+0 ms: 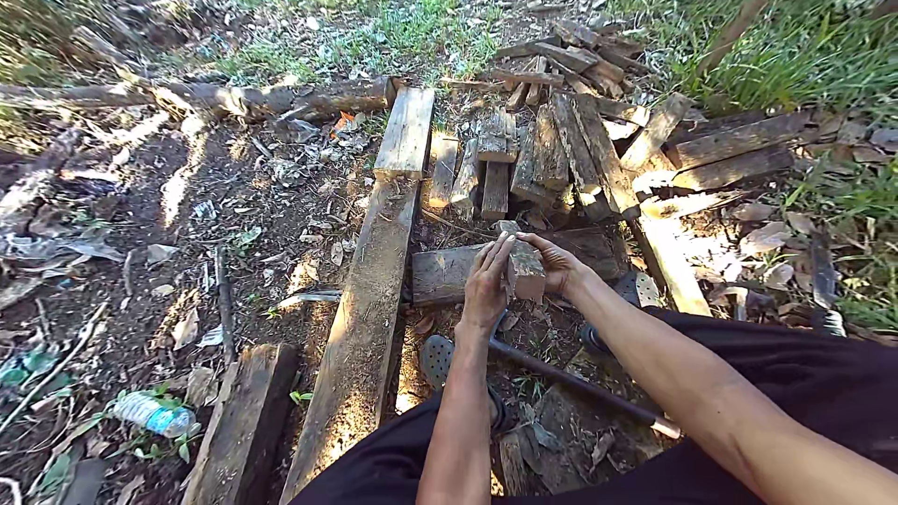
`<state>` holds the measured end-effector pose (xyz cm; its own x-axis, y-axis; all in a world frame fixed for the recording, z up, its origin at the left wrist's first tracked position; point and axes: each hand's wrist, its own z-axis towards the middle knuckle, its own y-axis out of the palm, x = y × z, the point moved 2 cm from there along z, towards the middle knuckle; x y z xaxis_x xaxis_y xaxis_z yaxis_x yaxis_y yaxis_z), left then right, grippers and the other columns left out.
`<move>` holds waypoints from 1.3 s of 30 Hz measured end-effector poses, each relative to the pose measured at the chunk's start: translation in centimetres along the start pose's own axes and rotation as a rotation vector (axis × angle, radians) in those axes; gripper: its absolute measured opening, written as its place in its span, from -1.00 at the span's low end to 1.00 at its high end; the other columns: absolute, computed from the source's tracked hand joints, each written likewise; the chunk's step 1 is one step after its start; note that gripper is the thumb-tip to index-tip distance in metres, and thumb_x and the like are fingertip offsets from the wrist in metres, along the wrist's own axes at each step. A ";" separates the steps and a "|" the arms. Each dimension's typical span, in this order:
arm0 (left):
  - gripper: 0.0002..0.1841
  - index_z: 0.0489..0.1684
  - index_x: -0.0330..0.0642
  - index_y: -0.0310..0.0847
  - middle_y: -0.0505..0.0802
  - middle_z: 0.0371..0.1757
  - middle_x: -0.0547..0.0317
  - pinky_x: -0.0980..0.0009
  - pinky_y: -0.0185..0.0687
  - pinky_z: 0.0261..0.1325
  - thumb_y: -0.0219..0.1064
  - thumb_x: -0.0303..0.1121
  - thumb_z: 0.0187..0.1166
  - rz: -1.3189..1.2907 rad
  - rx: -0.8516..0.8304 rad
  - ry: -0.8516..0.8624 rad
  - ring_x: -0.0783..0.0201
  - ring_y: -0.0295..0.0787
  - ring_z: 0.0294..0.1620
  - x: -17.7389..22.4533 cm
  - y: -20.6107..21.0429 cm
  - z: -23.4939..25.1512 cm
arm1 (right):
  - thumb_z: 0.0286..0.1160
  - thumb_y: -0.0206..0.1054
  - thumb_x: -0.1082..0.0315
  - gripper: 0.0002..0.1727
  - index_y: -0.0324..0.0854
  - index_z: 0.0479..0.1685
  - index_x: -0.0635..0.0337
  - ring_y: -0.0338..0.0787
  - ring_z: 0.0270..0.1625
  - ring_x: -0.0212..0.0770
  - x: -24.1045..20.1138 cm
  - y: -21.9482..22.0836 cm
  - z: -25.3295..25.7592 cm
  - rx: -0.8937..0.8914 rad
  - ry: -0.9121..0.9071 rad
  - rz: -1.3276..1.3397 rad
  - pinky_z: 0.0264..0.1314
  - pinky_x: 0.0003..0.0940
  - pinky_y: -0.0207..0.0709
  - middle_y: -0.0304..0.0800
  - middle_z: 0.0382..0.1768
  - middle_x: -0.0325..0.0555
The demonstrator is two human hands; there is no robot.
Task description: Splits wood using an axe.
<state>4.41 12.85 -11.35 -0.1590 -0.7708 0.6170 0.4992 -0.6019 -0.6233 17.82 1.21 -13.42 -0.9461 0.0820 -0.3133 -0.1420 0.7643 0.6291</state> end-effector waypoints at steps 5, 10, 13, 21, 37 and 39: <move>-0.41 0.39 -0.05 0.72 0.74 0.53 0.25 0.12 0.49 0.69 0.52 -0.60 0.26 -0.011 -0.042 0.064 0.14 0.47 0.70 0.0 -1.5 1.1 | 0.15 0.63 -0.16 -0.39 0.66 0.07 0.06 0.87 -0.19 -0.20 1.4 0.9 -1.3 -0.053 0.005 -0.055 -0.16 -0.17 0.81 0.83 -0.18 -0.10; -0.46 0.35 -0.17 0.71 0.82 0.37 0.09 0.08 0.66 0.55 0.65 -0.46 0.29 -0.160 0.043 -0.040 0.18 0.72 0.45 -1.7 -3.6 1.3 | 0.26 0.09 -0.70 0.04 0.55 0.30 0.12 0.87 -0.16 -0.12 1.3 0.2 0.4 -0.040 0.008 -0.463 -0.17 -0.24 0.77 0.85 -0.06 -0.01; -0.53 0.22 0.01 0.79 0.92 0.10 0.18 0.09 0.87 0.19 0.72 -0.22 0.30 -0.257 0.137 -0.346 0.27 0.89 0.10 -3.2 -5.7 0.8 | 0.42 -0.08 -0.67 0.10 0.54 0.38 0.28 0.89 -0.14 0.04 2.3 -3.1 1.9 0.138 -0.093 -0.945 -0.09 -0.01 0.77 0.88 -0.04 0.14; -0.64 -0.08 0.01 0.85 0.94 -0.16 0.17 0.02 0.84 -0.04 0.77 -0.17 0.19 -0.105 0.298 -0.573 0.20 0.91 -0.16 -7.0 -9.8 -0.5 | 0.08 0.57 -0.42 -0.14 0.75 -0.03 0.30 0.78 0.14 0.30 12.1 -16.8 2.2 0.143 0.108 -1.823 0.21 0.44 0.56 0.80 0.01 0.31; -0.61 -0.12 -0.12 0.83 0.94 -0.24 0.16 0.02 0.78 0.06 0.72 -0.10 0.21 -0.010 0.374 -0.664 0.26 0.90 -0.18 -10.1 -10.6 1.0 | 0.40 0.44 -0.18 -0.39 0.70 0.00 0.29 0.75 0.18 0.33 12.7 -14.7 -2.6 0.084 0.012 -2.007 0.16 0.46 0.54 0.78 0.02 0.30; -0.62 -0.15 -0.12 0.83 0.94 -0.26 0.16 0.02 0.78 0.05 0.73 -0.12 0.18 -0.029 0.408 -0.681 0.26 0.90 -0.18 -9.9 -10.6 0.8 | 0.35 0.45 -0.21 -0.37 0.70 -0.06 0.27 0.77 0.08 0.31 11.3 -13.8 -4.0 0.107 -0.066 -1.961 0.09 0.45 0.55 0.78 -0.08 0.26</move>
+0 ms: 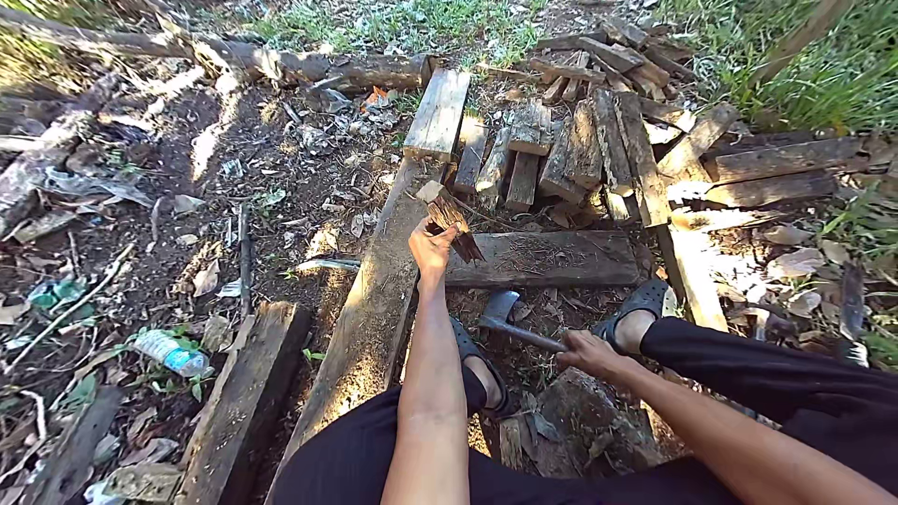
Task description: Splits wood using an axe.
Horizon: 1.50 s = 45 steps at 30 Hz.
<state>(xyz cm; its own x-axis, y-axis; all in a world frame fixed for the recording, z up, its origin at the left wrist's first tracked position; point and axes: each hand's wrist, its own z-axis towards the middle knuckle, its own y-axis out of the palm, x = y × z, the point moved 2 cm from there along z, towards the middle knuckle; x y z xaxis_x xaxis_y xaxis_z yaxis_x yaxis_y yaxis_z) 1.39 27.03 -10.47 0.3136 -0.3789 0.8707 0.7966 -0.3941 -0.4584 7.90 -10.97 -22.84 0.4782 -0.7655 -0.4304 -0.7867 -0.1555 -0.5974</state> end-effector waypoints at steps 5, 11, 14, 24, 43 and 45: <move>-0.62 -0.16 -0.03 0.85 0.96 -0.24 0.25 0.02 0.81 0.09 0.74 -0.06 0.16 0.015 0.031 -0.016 0.31 0.92 -0.15 1.4 -0.3 0.2 | 0.30 0.33 -0.36 -0.32 0.67 -0.37 0.21 0.78 -0.18 0.21 -1.8 -5.2 -2.1 0.054 -0.073 -0.064 -0.15 0.37 0.58 0.72 -0.36 0.14; -0.46 -0.02 -0.17 0.78 0.93 -0.17 0.03 -0.10 0.75 0.14 0.73 0.00 0.14 0.097 0.059 -0.035 0.10 0.91 -0.07 -1.3 0.8 -0.6 | 0.53 0.14 -0.38 -0.31 0.64 -0.36 0.15 0.67 -0.66 -0.16 -2.0 -7.8 -3.8 0.077 0.008 0.231 -0.50 -0.13 0.61 0.64 -0.63 -0.10; -0.47 -0.03 -0.16 0.78 0.93 -0.19 0.03 -0.13 0.74 0.10 0.71 0.03 0.17 0.133 0.015 -0.026 0.08 0.91 -0.10 -1.0 0.7 -0.8 | 0.46 0.18 -0.50 -0.25 0.61 -0.34 0.13 0.59 -0.73 -0.22 -3.2 -9.7 -5.4 0.105 -0.045 0.330 -0.62 -0.23 0.56 0.58 -0.68 -0.15; -0.38 0.08 -0.13 0.74 0.92 -0.16 -0.06 -0.25 0.73 0.09 0.64 0.16 0.21 0.277 -0.094 -0.054 -0.08 0.90 -0.06 0.7 2.0 -0.3 | 0.74 -0.08 -0.36 -0.35 0.57 -0.12 0.06 0.65 -0.69 -0.23 -12.1 -13.3 -11.2 0.359 -0.384 0.572 -0.65 -0.27 0.64 0.63 -0.60 -0.22; -0.40 0.10 -0.07 0.72 0.91 -0.16 -0.04 -0.22 0.73 0.05 0.63 0.17 0.25 0.335 -0.164 -0.109 -0.07 0.89 -0.06 1.5 2.4 -0.8 | 0.74 -0.12 -0.37 -0.32 0.50 -0.02 0.10 0.57 -0.75 -0.29 -19.9 -15.8 -12.2 0.782 -0.783 0.533 -0.73 -0.26 0.60 0.53 -0.69 -0.27; -0.42 0.11 -0.01 0.72 0.91 -0.19 -0.03 -0.24 0.74 -0.01 0.66 0.15 0.23 0.304 -0.136 -0.085 -0.07 0.89 -0.10 1.0 2.4 -1.6 | 0.75 -0.13 -0.37 -0.30 0.54 -0.06 0.13 0.61 -0.70 -0.21 -17.7 -14.1 -8.6 0.616 -0.543 0.434 -0.60 -0.17 0.65 0.55 -0.66 -0.20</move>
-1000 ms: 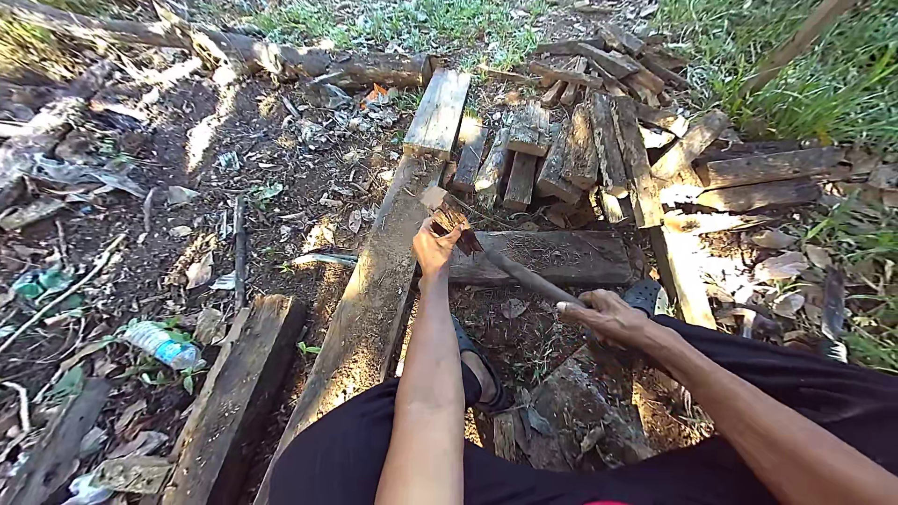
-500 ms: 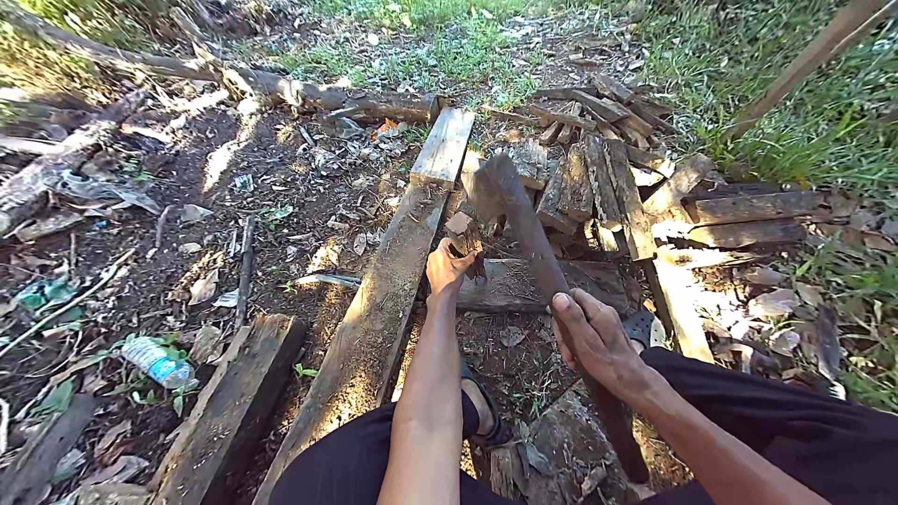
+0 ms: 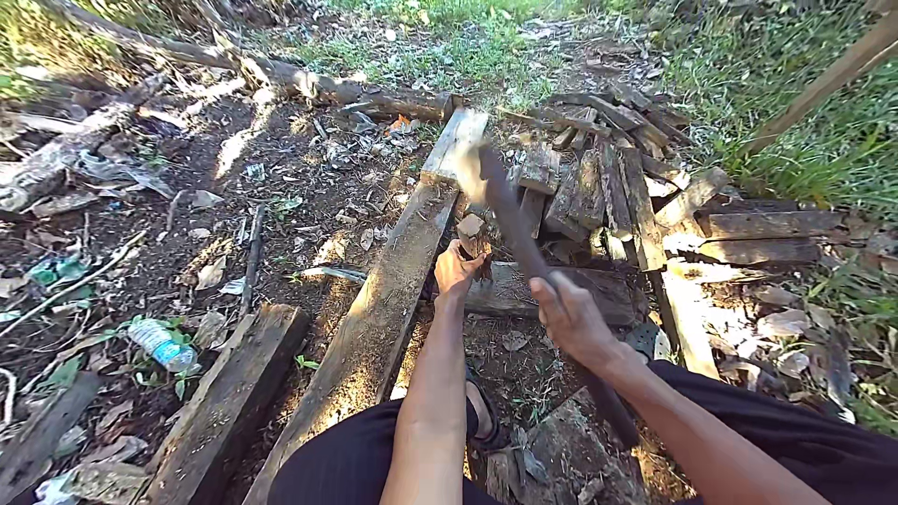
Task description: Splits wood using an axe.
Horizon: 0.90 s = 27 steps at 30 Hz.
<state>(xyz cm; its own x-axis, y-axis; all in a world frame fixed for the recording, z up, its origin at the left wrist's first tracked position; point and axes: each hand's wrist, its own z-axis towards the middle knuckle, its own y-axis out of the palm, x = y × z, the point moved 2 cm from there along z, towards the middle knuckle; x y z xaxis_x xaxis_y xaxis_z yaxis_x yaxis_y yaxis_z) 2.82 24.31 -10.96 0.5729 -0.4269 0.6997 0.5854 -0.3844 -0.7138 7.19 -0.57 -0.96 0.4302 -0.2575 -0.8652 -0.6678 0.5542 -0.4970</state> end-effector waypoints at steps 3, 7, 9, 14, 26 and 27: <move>-0.42 0.05 0.04 0.72 0.87 -0.27 0.02 -0.23 0.73 -0.15 0.70 0.16 0.15 -0.062 0.053 0.038 -0.05 0.85 -0.22 -1.1 0.6 -0.1 | 0.74 -0.13 -0.38 -0.28 0.57 -0.14 0.14 0.64 -0.63 -0.19 2.1 1.4 0.4 -0.040 0.090 -0.115 -0.51 -0.12 0.64 0.56 -0.63 -0.18; -0.44 0.02 0.00 0.71 0.87 -0.29 -0.01 -0.21 0.72 -0.17 0.66 0.17 0.22 -0.052 0.034 0.014 -0.07 0.85 -0.23 -1.3 0.7 -0.6 | 0.73 -0.10 -0.39 -0.31 0.56 -0.14 0.09 0.62 -0.70 -0.24 1.4 1.6 -0.4 -0.075 0.135 -0.008 -0.61 -0.21 0.64 0.57 -0.64 -0.22; -0.44 0.02 0.01 0.72 0.87 -0.28 -0.02 -0.23 0.73 -0.16 0.65 0.18 0.22 -0.036 0.026 0.011 -0.08 0.85 -0.22 -0.6 0.7 -0.5 | 0.73 -0.09 -0.38 -0.32 0.55 -0.16 0.08 0.60 -0.74 -0.26 1.3 1.2 -0.5 -0.063 0.156 0.035 -0.66 -0.26 0.62 0.56 -0.66 -0.24; -0.43 0.10 0.02 0.72 0.88 -0.25 -0.05 -0.27 0.73 -0.15 0.65 0.16 0.22 0.023 -0.002 0.033 -0.14 0.87 -0.18 0.6 0.9 -0.6 | 0.77 -0.13 -0.33 -0.35 0.55 -0.14 0.09 0.61 -0.76 -0.25 -1.0 -0.5 -1.6 -0.067 0.226 0.152 -0.72 -0.32 0.60 0.59 -0.66 -0.24; -0.48 0.08 0.00 0.73 0.90 -0.25 -0.06 -0.29 0.72 -0.20 0.64 0.10 0.29 0.044 -0.005 0.061 -0.17 0.88 -0.18 2.7 0.9 0.0 | 0.71 -0.16 -0.41 -0.33 0.52 -0.06 0.01 0.63 -0.68 -0.33 -8.9 -4.6 -1.7 0.324 -0.557 0.283 -0.69 -0.32 0.64 0.60 -0.63 -0.29; -0.49 0.08 0.01 0.73 0.89 -0.26 -0.06 -0.29 0.71 -0.22 0.65 0.10 0.29 0.035 0.000 0.066 -0.17 0.87 -0.19 2.7 0.9 -0.1 | 0.71 -0.16 -0.42 -0.33 0.52 -0.07 -0.01 0.63 -0.69 -0.32 -8.8 -4.6 -1.5 0.336 -0.569 0.283 -0.69 -0.31 0.63 0.60 -0.63 -0.29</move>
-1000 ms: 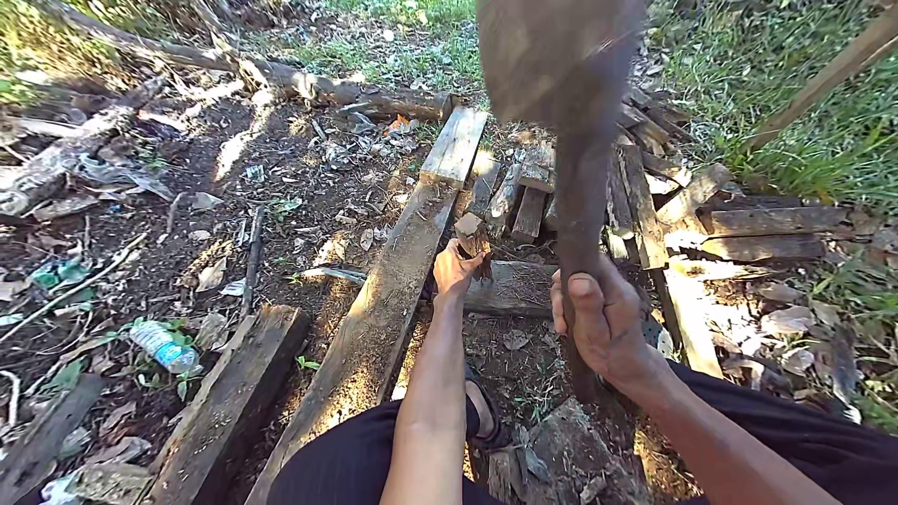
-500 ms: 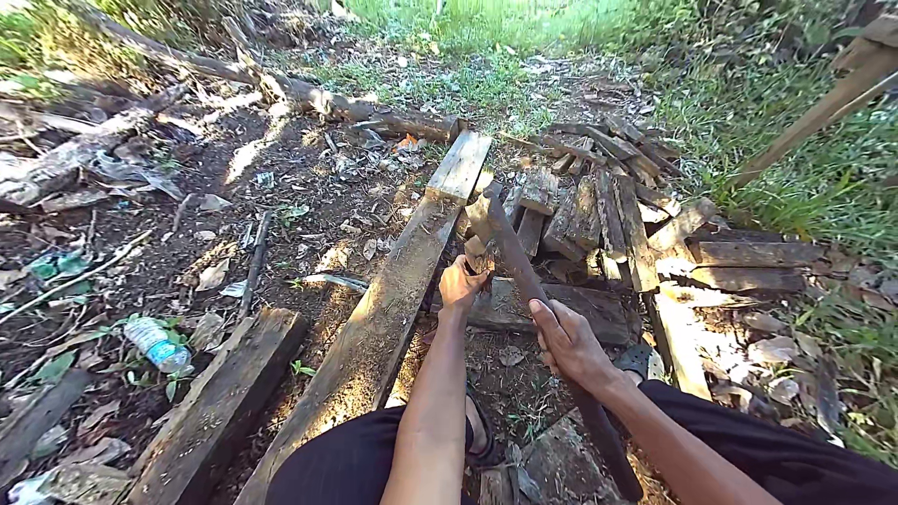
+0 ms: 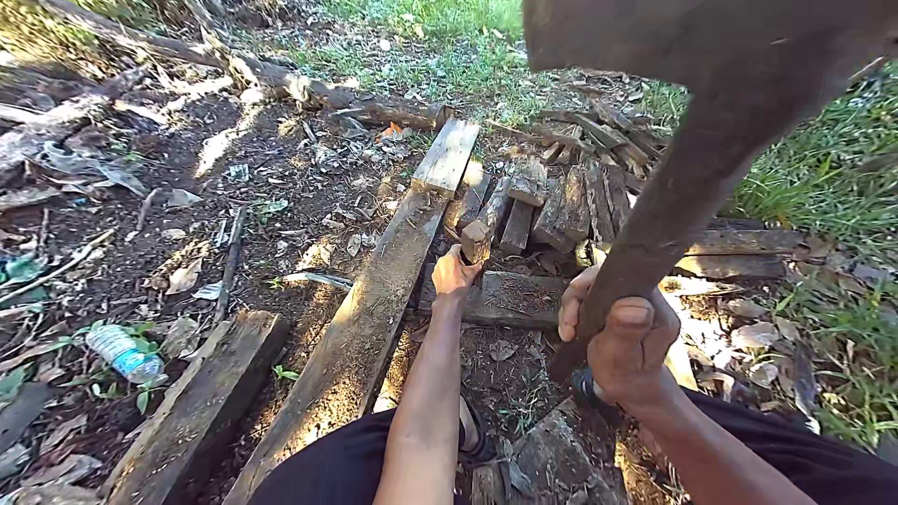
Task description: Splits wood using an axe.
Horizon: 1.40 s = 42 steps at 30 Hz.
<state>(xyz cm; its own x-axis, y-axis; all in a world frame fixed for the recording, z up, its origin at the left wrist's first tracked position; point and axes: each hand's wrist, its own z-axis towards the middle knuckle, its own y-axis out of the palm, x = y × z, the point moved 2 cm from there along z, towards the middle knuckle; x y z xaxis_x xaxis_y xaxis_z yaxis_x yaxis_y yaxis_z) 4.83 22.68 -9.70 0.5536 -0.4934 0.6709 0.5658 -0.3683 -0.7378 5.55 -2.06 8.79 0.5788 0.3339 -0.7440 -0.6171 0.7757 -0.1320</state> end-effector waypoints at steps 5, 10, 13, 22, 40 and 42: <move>-0.43 0.07 0.09 0.70 0.86 -0.31 0.00 -0.23 0.71 -0.29 0.71 0.14 0.16 -0.003 0.009 0.000 -0.11 0.85 -0.27 -1.2 0.6 -0.4 | 0.71 -0.15 -0.42 -0.24 0.57 -0.10 0.15 0.61 -0.67 -0.22 9.1 0.1 -5.3 -0.241 0.545 -0.365 -0.58 -0.14 0.62 0.55 -0.65 -0.21; -0.44 0.08 -0.01 0.74 0.90 -0.24 -0.04 -0.25 0.75 -0.11 0.64 0.17 0.25 0.037 -0.029 -0.049 -0.12 0.88 -0.17 -1.4 0.3 0.6 | 0.67 -0.12 -0.46 -0.25 0.56 -0.18 0.09 0.59 -0.74 -0.24 11.4 1.0 -7.0 -0.312 0.772 -0.275 -0.66 -0.22 0.62 0.55 -0.67 -0.24; -0.45 0.05 0.02 0.73 0.89 -0.27 -0.01 -0.24 0.74 -0.17 0.65 0.16 0.23 0.023 -0.014 -0.028 -0.08 0.88 -0.21 -1.6 0.4 0.3 | 0.69 -0.05 -0.41 -0.31 0.56 -0.18 0.08 0.55 -0.77 -0.26 9.8 1.1 -6.6 -0.302 0.823 -0.130 -0.73 -0.29 0.56 0.53 -0.69 -0.24; -0.46 0.13 0.07 0.72 0.89 -0.23 -0.03 -0.26 0.73 -0.19 0.68 0.08 0.23 -0.013 -0.022 -0.030 -0.11 0.86 -0.20 -1.1 0.3 -0.1 | 0.70 -0.05 -0.40 -0.32 0.50 -0.25 0.09 0.52 -0.77 -0.29 13.8 1.1 -8.8 -0.198 0.734 -0.024 -0.72 -0.31 0.55 0.48 -0.71 -0.28; -0.47 0.08 0.06 0.71 0.88 -0.27 -0.02 -0.24 0.72 -0.25 0.69 0.11 0.23 0.006 -0.003 -0.034 -0.11 0.86 -0.25 -1.3 0.4 -0.2 | 0.65 -0.14 -0.47 -0.26 0.58 -0.19 0.04 0.59 -0.69 -0.35 3.4 0.6 -2.6 -0.019 0.175 0.063 -0.68 -0.34 0.59 0.57 -0.65 -0.31; -0.47 0.06 0.07 0.71 0.87 -0.28 0.00 -0.23 0.72 -0.27 0.69 0.11 0.22 0.010 -0.002 -0.030 -0.10 0.85 -0.26 -1.5 0.4 -0.4 | 0.66 -0.12 -0.47 -0.22 0.58 -0.18 0.12 0.54 -0.74 -0.33 7.3 0.9 -5.3 -0.114 0.433 -0.117 -0.71 -0.29 0.56 0.51 -0.69 -0.29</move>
<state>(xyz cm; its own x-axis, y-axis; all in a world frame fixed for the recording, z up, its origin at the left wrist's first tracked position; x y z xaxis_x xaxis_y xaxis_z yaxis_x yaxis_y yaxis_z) 3.94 23.00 -11.02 0.5771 -0.4729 0.6658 0.5591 -0.3654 -0.7442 6.43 -1.79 -0.25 0.3873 -0.0254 -0.9216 -0.6295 0.7230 -0.2845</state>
